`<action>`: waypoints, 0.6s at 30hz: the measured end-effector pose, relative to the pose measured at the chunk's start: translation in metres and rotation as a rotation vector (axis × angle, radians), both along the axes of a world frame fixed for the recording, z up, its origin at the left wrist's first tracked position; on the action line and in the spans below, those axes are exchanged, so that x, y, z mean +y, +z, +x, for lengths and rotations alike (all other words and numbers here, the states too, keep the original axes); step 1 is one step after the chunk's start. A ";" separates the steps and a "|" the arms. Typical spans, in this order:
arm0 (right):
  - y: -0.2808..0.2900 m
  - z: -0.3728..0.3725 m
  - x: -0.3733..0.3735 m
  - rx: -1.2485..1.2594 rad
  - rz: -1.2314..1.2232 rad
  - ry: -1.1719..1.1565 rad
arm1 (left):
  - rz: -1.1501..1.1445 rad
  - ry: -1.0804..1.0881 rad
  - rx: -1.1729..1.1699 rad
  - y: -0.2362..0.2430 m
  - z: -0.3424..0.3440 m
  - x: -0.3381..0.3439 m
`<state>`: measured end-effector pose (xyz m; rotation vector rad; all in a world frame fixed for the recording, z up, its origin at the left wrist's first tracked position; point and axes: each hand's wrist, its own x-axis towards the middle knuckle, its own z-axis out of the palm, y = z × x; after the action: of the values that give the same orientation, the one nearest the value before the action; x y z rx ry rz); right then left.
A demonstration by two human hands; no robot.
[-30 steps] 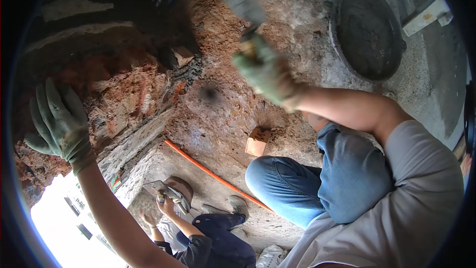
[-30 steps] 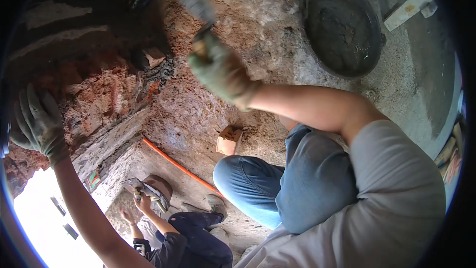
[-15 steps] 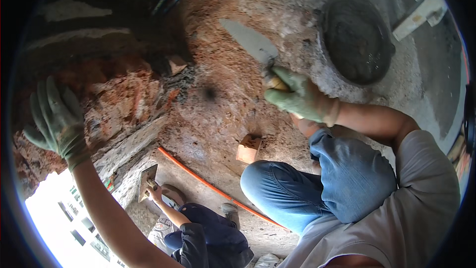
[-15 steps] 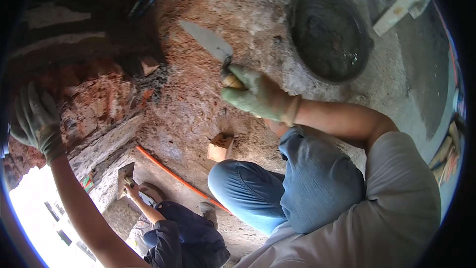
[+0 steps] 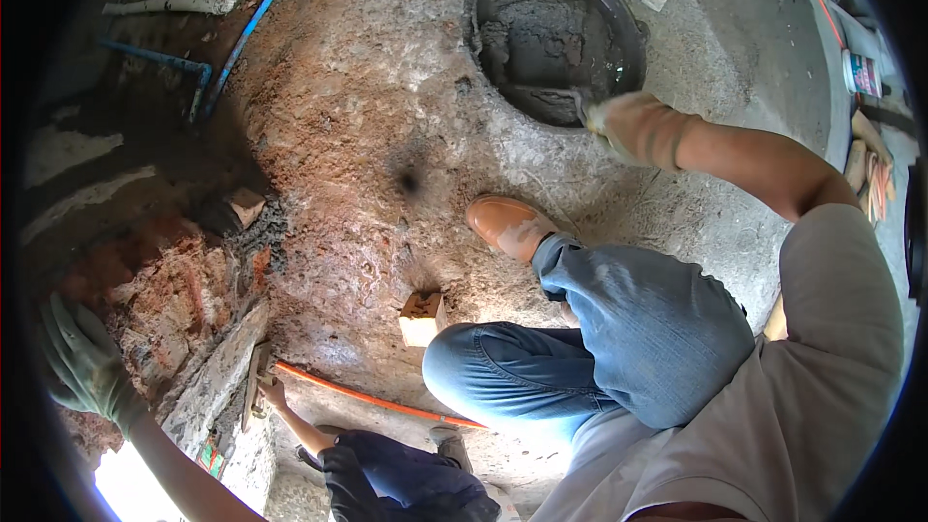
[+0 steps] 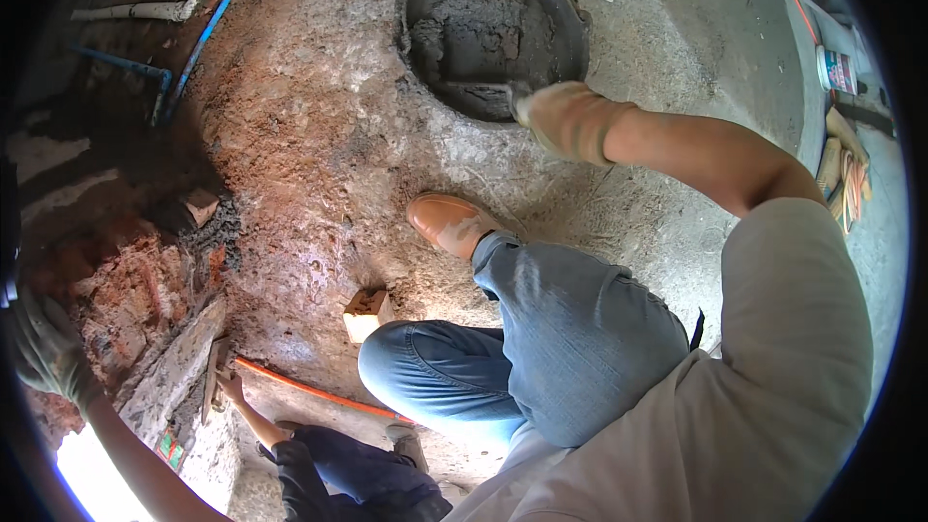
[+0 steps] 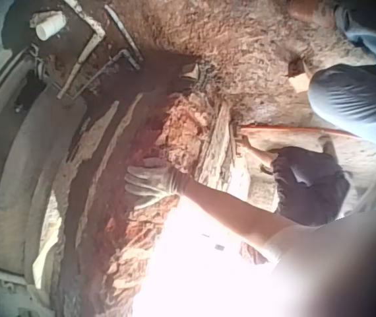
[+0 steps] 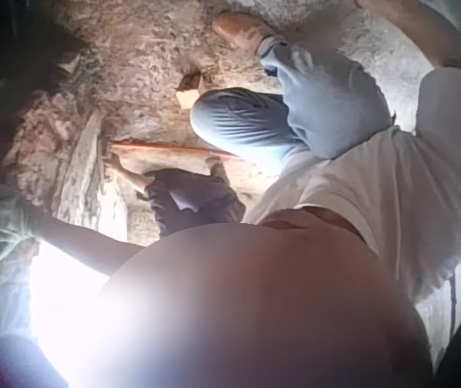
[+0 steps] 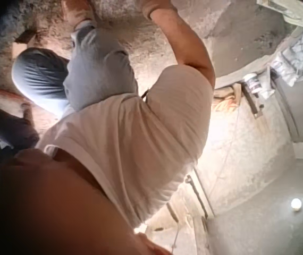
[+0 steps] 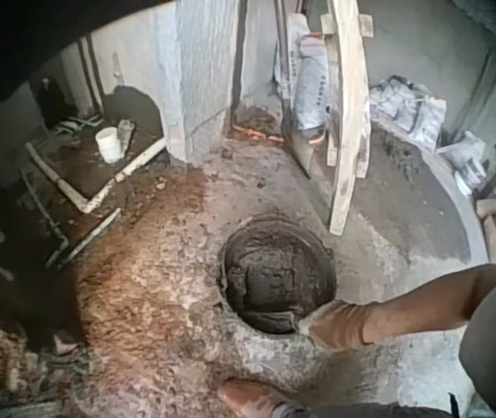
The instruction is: Applying mortar and laying bricks to construct or repair a wall.
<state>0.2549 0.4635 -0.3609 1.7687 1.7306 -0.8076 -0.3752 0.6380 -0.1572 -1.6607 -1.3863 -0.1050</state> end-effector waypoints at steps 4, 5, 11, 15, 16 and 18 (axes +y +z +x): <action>0.015 0.027 -0.003 0.097 0.002 0.166 | -0.057 0.086 -0.792 -0.001 0.017 -0.003; 0.010 0.034 -0.001 0.105 0.026 0.129 | -0.031 -0.063 -0.364 0.010 -0.004 0.004; -0.027 0.015 0.003 0.952 -0.173 -0.810 | 0.037 -0.297 0.535 0.016 -0.036 0.020; -0.021 -0.025 -0.001 0.911 -0.142 -0.981 | 0.043 -0.096 0.605 0.019 -0.019 -0.007; -0.025 -0.015 -0.007 1.069 -0.207 -1.153 | 0.032 -0.104 0.524 0.020 -0.025 -0.004; -0.042 0.001 -0.025 1.380 -0.381 -1.350 | 0.045 -0.116 0.534 0.016 -0.024 -0.001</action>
<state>0.2561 0.4386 -0.4028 1.9962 0.3430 -3.1378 -0.3989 0.6365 -0.1409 -1.5806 -0.8785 0.2258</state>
